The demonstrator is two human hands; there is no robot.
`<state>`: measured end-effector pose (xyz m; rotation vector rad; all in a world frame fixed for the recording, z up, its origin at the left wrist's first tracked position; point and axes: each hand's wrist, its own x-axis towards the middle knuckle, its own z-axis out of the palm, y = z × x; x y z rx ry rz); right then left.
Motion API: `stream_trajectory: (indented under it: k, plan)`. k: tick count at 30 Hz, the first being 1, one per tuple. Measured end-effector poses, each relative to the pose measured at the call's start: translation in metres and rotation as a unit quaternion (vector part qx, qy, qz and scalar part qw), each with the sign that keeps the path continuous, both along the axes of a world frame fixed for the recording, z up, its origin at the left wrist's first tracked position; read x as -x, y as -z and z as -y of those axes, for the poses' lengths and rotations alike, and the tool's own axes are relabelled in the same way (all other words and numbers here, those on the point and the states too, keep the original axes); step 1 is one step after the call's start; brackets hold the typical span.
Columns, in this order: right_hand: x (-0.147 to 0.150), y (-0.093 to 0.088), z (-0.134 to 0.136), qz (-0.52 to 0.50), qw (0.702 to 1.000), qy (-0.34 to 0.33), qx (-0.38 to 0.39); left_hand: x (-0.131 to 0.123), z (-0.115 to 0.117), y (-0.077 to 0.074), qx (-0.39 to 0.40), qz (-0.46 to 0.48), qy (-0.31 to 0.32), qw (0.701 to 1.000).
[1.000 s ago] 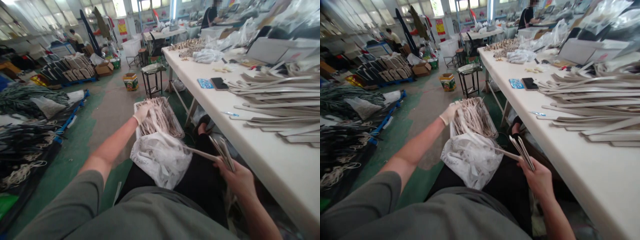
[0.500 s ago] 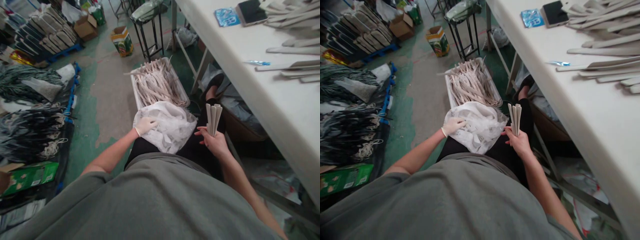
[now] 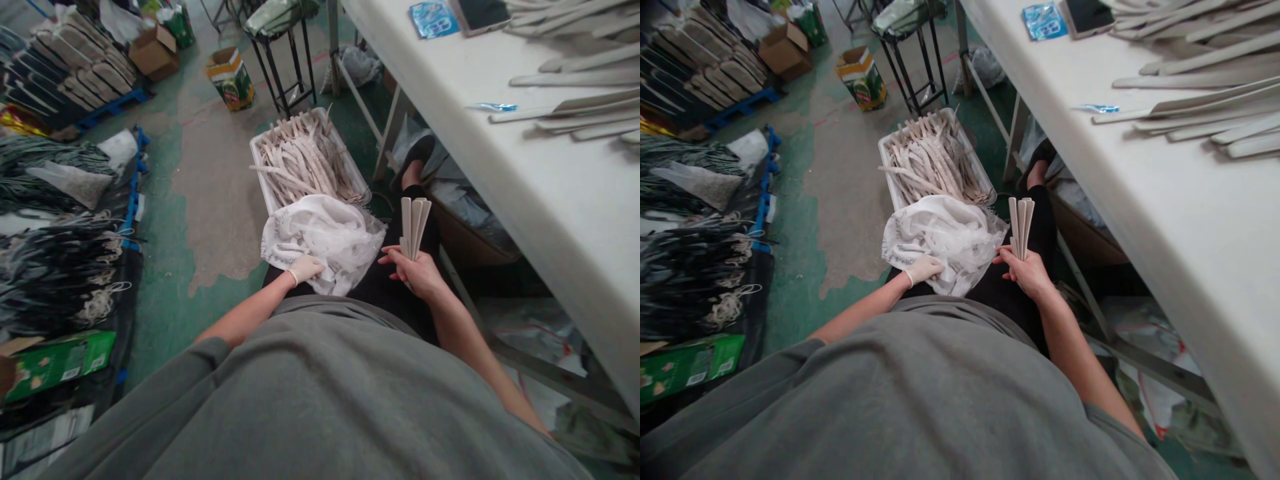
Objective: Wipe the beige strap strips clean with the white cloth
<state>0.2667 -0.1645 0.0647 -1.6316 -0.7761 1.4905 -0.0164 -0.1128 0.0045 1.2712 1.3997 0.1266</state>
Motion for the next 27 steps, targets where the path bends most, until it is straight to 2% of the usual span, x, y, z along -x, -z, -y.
stream_trajectory:
  k: [3, 7, 10, 13, 17, 21, 24, 27]
  plan:
    - [0.000, -0.002, 0.001, -0.002, 1.000, -0.012, 0.010, 0.008, 0.008, -0.024, -0.031, 0.034, -0.005, 0.999]
    - [0.012, -0.013, -0.002, -0.025, 0.996, -0.076, 0.029, 0.012, 0.020, -0.078, -0.089, 0.144, -0.040, 0.985]
    - [0.032, -0.029, -0.008, -0.053, 0.990, -0.132, 0.013, 0.012, 0.022, -0.116, -0.116, 0.177, -0.067, 0.975]
    - [0.056, -0.049, -0.018, -0.092, 0.980, -0.176, -0.026, 0.011, 0.015, -0.137, -0.163, 0.183, -0.078, 0.966]
    - [0.084, -0.068, -0.037, -0.122, 0.973, -0.182, -0.071, 0.009, -0.007, -0.138, -0.243, 0.140, -0.091, 0.956]
    - [0.099, -0.071, -0.054, -0.046, 0.984, -0.158, -0.064, 0.004, -0.026, -0.128, -0.277, 0.124, -0.080, 0.949]
    - [0.095, -0.072, -0.057, -0.041, 0.989, -0.129, -0.055, 0.005, -0.039, -0.120, -0.268, 0.120, -0.073, 0.953]
    - [0.082, -0.078, -0.055, -0.079, 0.989, -0.106, -0.065, 0.015, -0.051, -0.117, -0.270, 0.002, -0.027, 0.963]
